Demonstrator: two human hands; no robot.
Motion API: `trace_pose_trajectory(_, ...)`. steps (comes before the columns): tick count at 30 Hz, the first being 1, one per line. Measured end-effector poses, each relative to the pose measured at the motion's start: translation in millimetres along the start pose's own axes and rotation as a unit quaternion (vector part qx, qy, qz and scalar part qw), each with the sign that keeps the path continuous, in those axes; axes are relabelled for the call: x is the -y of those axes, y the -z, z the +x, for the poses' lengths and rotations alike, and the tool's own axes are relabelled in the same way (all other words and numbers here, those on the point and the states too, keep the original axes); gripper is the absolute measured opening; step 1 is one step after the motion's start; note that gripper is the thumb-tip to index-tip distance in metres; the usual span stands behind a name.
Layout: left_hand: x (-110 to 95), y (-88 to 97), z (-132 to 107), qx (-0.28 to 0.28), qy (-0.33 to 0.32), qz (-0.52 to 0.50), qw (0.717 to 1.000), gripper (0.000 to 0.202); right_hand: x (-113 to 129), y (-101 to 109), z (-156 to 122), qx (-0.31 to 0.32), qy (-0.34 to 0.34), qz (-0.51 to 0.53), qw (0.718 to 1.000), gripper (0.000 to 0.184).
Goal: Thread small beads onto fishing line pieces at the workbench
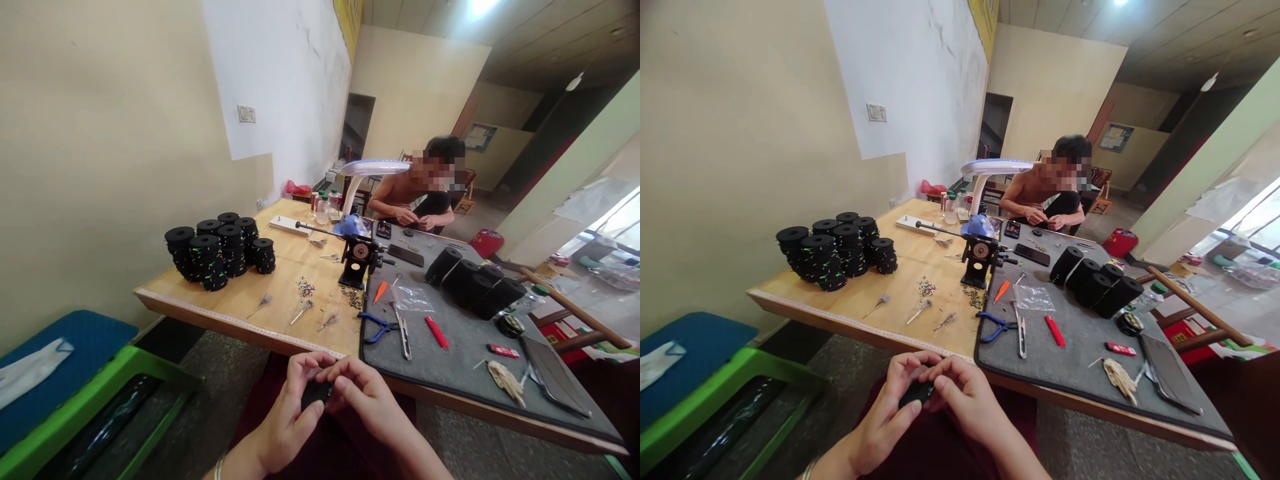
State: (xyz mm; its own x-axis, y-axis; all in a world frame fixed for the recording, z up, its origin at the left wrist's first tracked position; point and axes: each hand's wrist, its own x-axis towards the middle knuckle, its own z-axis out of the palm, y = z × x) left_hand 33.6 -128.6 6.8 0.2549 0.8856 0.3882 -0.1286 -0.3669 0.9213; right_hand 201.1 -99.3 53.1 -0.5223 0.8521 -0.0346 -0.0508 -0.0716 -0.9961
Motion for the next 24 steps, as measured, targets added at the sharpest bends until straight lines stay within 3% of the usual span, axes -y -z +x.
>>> trace_pose_trajectory(5, 1.8, -1.4, 3.9, -0.009, 0.012, -0.055, 0.998, 0.029, -7.2, 3.1, 1.5, -0.014, -0.019, 0.048, 0.999, 0.036)
trace_pose_trajectory(13, 4.9, -1.5, 5.0, -0.02, 0.034, -0.078, 0.996, 0.029, -9.9, -0.2, 4.0, -0.019, -0.022, 0.065, 0.997, 0.035)
trace_pose_trajectory(24, 3.0, -1.3, 9.5, -0.032, 0.079, -0.143, 0.986, 0.027, -16.2, 2.4, 4.0, -0.043, 0.003, 0.026, 0.999, 0.035)
